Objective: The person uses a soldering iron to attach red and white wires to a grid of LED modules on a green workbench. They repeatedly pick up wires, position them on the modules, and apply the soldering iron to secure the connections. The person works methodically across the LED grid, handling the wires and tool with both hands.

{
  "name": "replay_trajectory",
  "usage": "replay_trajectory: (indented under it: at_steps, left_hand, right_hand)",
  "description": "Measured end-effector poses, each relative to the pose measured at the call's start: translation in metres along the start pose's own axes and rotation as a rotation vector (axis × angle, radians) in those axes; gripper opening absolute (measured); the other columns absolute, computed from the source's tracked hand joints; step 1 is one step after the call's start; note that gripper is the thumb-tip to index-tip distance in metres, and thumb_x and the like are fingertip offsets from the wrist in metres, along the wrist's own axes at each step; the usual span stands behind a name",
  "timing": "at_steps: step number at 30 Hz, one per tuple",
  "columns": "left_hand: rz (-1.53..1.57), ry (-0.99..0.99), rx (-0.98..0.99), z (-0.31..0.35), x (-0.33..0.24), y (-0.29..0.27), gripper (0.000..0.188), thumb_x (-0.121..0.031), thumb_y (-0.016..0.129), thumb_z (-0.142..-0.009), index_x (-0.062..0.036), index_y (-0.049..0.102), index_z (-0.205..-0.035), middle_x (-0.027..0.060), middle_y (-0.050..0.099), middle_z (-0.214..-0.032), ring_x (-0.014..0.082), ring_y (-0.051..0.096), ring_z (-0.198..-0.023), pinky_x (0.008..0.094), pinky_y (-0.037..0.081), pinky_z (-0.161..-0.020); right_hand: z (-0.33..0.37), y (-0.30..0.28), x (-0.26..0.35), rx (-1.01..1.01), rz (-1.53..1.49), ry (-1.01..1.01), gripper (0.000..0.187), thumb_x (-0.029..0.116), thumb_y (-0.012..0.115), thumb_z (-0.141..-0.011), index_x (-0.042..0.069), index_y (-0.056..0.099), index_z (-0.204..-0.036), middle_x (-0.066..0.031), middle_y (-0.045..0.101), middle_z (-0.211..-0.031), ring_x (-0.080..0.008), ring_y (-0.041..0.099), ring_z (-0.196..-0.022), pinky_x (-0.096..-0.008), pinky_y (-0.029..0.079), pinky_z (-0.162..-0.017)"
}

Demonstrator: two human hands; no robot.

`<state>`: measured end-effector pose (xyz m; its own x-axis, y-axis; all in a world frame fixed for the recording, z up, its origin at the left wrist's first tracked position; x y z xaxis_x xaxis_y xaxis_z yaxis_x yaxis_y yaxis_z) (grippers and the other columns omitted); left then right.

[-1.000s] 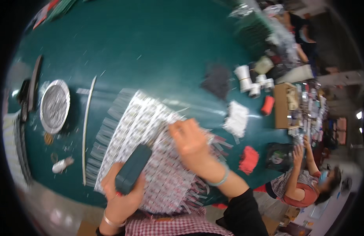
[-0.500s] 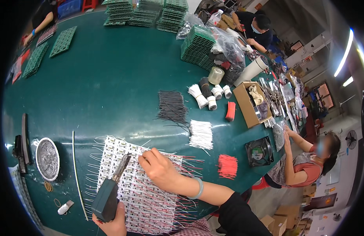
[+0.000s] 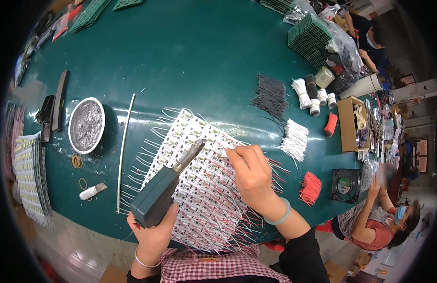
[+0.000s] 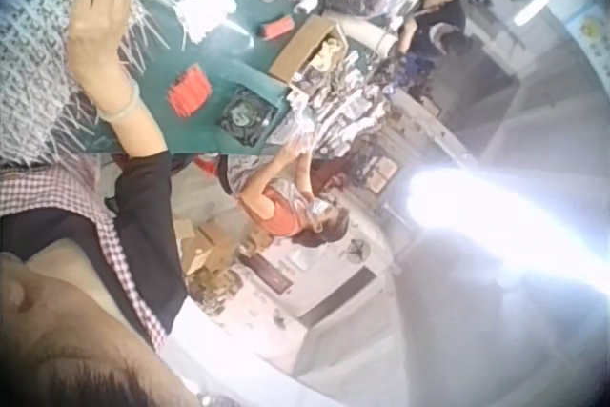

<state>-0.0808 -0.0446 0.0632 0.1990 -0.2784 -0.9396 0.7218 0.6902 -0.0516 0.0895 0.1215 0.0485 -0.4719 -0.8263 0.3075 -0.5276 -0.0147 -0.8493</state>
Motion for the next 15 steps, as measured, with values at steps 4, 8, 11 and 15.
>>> replay_trajectory:
  at_steps: [4,8,11,15]
  left_hand:
    - [-0.014,0.120,0.003,0.004,-0.005,0.003,0.030,0.002,0.080,-0.074,0.0045,0.069,-0.101,0.0069,0.071,-0.092,0.0103,0.065,-0.080,0.0253,0.052,-0.073]
    - [-0.116,0.189,0.019,0.006,-0.002,0.001,0.026,0.001,0.079,-0.073,0.0033,0.070,-0.097,0.0074,0.070,-0.087,0.0113,0.064,-0.074,0.0255,0.051,-0.068]
    - [-0.175,0.261,-0.006,0.008,0.004,0.002,0.023,0.000,0.079,-0.073,0.0032,0.070,-0.094,0.0083,0.068,-0.083,0.0122,0.063,-0.070,0.0255,0.049,-0.064]
    - [-0.154,0.245,0.066,0.001,-0.001,0.003,0.021,0.001,0.076,-0.074,0.0049,0.069,-0.093,0.0088,0.067,-0.082,0.0121,0.062,-0.068,0.0256,0.047,-0.060]
  right_hand:
    - [-0.002,0.001,0.003,0.010,-0.025,-0.030,0.036,0.000,0.063,-0.071,-0.007,0.063,-0.106,-0.0139,0.060,-0.097,-0.0287,0.057,-0.085,-0.0360,0.049,-0.069]
    - [0.001,0.009,0.000,0.035,-0.060,-0.033,0.038,-0.003,0.064,-0.069,-0.006,0.063,-0.107,-0.0138,0.060,-0.098,-0.0287,0.057,-0.085,-0.0356,0.050,-0.068]
    - [0.001,0.013,0.002,0.036,-0.070,-0.007,0.038,-0.005,0.063,-0.068,-0.006,0.063,-0.106,-0.0136,0.060,-0.099,-0.0286,0.057,-0.085,-0.0355,0.050,-0.067]
    - [0.003,0.016,0.000,0.036,-0.057,-0.013,0.037,-0.006,0.063,-0.068,-0.006,0.063,-0.105,-0.0129,0.059,-0.098,-0.0278,0.056,-0.083,-0.0351,0.050,-0.064]
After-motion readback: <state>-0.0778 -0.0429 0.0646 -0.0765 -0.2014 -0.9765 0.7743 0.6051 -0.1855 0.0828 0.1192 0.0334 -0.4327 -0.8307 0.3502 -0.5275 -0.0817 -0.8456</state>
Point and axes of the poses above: each hand's wrist, its own z-axis away from the middle knuckle, its own y-axis out of the palm, x = y × z, the point moved 2 cm from there along -z, towards the middle knuckle
